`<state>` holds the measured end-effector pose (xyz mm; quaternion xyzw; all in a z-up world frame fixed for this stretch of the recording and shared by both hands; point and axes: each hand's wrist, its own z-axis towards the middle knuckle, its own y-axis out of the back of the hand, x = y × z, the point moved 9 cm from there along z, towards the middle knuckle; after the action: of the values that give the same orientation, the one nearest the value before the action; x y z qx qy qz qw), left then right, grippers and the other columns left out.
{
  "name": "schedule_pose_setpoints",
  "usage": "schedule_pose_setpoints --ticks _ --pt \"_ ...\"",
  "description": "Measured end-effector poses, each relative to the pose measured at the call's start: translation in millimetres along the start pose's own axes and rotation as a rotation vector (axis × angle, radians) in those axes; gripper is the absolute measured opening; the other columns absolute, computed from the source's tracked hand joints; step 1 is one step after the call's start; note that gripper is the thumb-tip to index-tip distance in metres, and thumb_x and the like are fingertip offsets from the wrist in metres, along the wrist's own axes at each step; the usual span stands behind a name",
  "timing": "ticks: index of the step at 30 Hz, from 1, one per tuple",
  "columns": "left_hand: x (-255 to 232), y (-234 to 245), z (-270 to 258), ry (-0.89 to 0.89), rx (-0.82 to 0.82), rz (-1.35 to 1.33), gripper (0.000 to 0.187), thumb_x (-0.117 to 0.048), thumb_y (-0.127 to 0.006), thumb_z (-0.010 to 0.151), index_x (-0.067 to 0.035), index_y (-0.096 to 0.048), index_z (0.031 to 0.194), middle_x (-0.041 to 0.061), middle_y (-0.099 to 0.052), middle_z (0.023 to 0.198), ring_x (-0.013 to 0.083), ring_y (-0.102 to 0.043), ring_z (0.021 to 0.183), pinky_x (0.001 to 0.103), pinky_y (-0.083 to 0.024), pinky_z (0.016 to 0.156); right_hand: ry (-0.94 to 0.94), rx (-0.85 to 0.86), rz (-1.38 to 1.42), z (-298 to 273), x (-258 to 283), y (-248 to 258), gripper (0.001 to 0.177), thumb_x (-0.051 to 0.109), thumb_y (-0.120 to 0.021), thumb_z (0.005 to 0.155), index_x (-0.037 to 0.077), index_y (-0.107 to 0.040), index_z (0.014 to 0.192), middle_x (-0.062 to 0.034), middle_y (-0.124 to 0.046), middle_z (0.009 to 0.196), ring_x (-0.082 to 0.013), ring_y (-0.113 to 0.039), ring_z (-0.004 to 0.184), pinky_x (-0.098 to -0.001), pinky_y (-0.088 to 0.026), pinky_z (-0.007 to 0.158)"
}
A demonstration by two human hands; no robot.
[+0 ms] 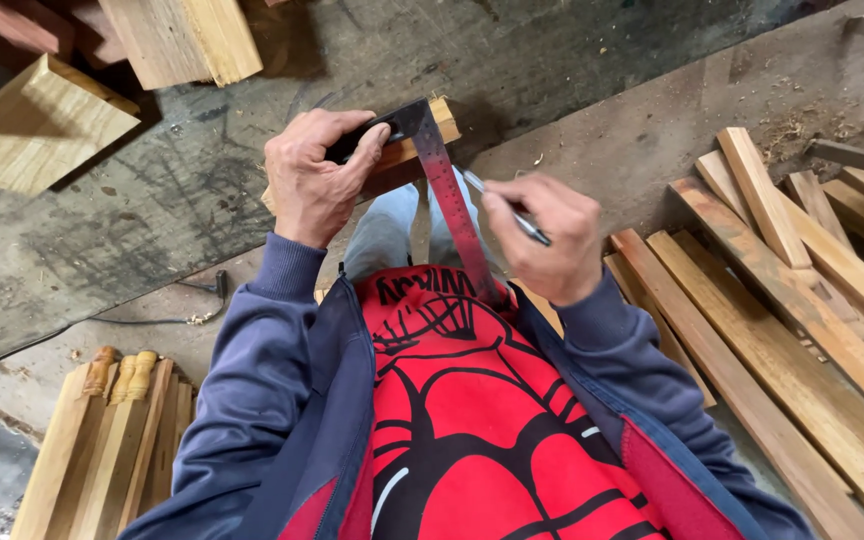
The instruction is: The person picks up a small wooden plank from a pile and places it on a workbench. They then use a metal ruler and a pen to measure and mark the plank at several points.
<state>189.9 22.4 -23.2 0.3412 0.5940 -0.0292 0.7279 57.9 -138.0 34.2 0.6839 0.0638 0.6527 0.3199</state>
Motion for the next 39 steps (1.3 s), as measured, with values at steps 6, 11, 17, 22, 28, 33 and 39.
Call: schedule_pose_setpoints --ticks 6,11,17,22,28,33,39 --pt "0.5 0.1 -1.6 0.005 -0.002 -0.002 0.009 -0.015 -0.073 0.081 -0.010 -0.071 0.089 0.012 -0.064 0.073 0.0300 -0.061 0.068 0.033 -0.048 0.061 0.029 -0.072 -0.117 26.4 -6.5 -3.9 0.028 0.006 -0.032 0.094 0.001 -0.054 0.078 -0.0068 -0.047 0.062 -0.0196 -0.047 0.058 -0.0267 -0.044 0.061" --pt "-6.3 -0.5 2.4 0.022 0.034 0.001 0.010 -0.012 -0.071 0.083 -0.012 -0.071 0.093 0.014 -0.062 0.072 0.0311 -0.060 0.067 0.035 -0.047 0.060 -0.411 0.015 0.126 22.8 -69.6 -57.4 0.018 0.018 -0.060 0.089 0.009 -0.066 0.103 -0.0167 -0.067 0.088 -0.0304 -0.061 0.092 -0.0357 -0.050 0.077" --pt "-0.6 -2.6 1.6 0.014 0.039 0.001 0.011 -0.013 -0.071 0.083 -0.014 -0.071 0.094 0.012 -0.061 0.072 0.0295 -0.060 0.067 0.034 -0.048 0.061 -0.476 0.007 0.083 24.3 -82.4 -58.5 0.011 0.019 -0.066 0.084 0.012 -0.069 0.093 -0.0125 -0.067 0.080 -0.0256 -0.064 0.087 -0.0330 -0.051 0.075" --pt "-0.9 -0.5 3.2 -0.014 0.018 -0.046 0.008 -0.015 -0.069 0.084 -0.015 -0.070 0.093 0.008 -0.060 0.073 0.0260 -0.060 0.069 0.032 -0.047 0.064 -0.420 -0.049 0.083 27.8 -70.1 -47.1 0.016 0.016 -0.070 0.081 0.008 -0.068 0.094 -0.0128 -0.068 0.084 -0.0252 -0.065 0.085 -0.0334 -0.052 0.074" --pt "-97.2 29.8 1.8 -0.184 -0.114 -0.102 0.006 -0.008 -0.059 0.088 -0.008 -0.065 0.088 0.013 -0.058 0.076 0.0337 -0.057 0.071 0.036 -0.045 0.069 -0.349 -0.060 0.077 9.5 40.5 23.2 0.014 0.022 -0.057 0.088 0.014 -0.068 0.086 -0.0042 -0.064 0.063 -0.0135 -0.059 0.065 -0.0268 -0.047 0.063" --pt "-199.0 -10.3 -35.0 -0.617 0.006 -0.275 0.020 -0.009 -0.047 0.089 -0.014 -0.064 0.098 0.004 -0.061 0.076 0.0262 -0.058 0.064 0.039 -0.045 0.060 -0.677 -0.296 0.791 -91.7 12.0 31.9 0.038 0.034 -0.069 0.073 0.008 -0.059 0.100 -0.0046 -0.061 0.091 -0.0125 -0.051 0.077 -0.0231 -0.042 0.064" --pt "-164.1 -29.6 -21.8 -0.602 0.192 -0.121 0.061 -0.045 -0.081 0.066 -0.017 -0.056 0.114 0.001 -0.060 0.116 0.0236 -0.059 0.106 0.039 -0.046 0.091 -1.017 -1.036 0.892 -178.7 -29.7 110.7 0.027 0.027 -0.056 0.082 0.025 -0.059 0.109 0.0071 -0.064 0.106 -0.0080 -0.061 0.081 -0.0177 -0.046 0.067"
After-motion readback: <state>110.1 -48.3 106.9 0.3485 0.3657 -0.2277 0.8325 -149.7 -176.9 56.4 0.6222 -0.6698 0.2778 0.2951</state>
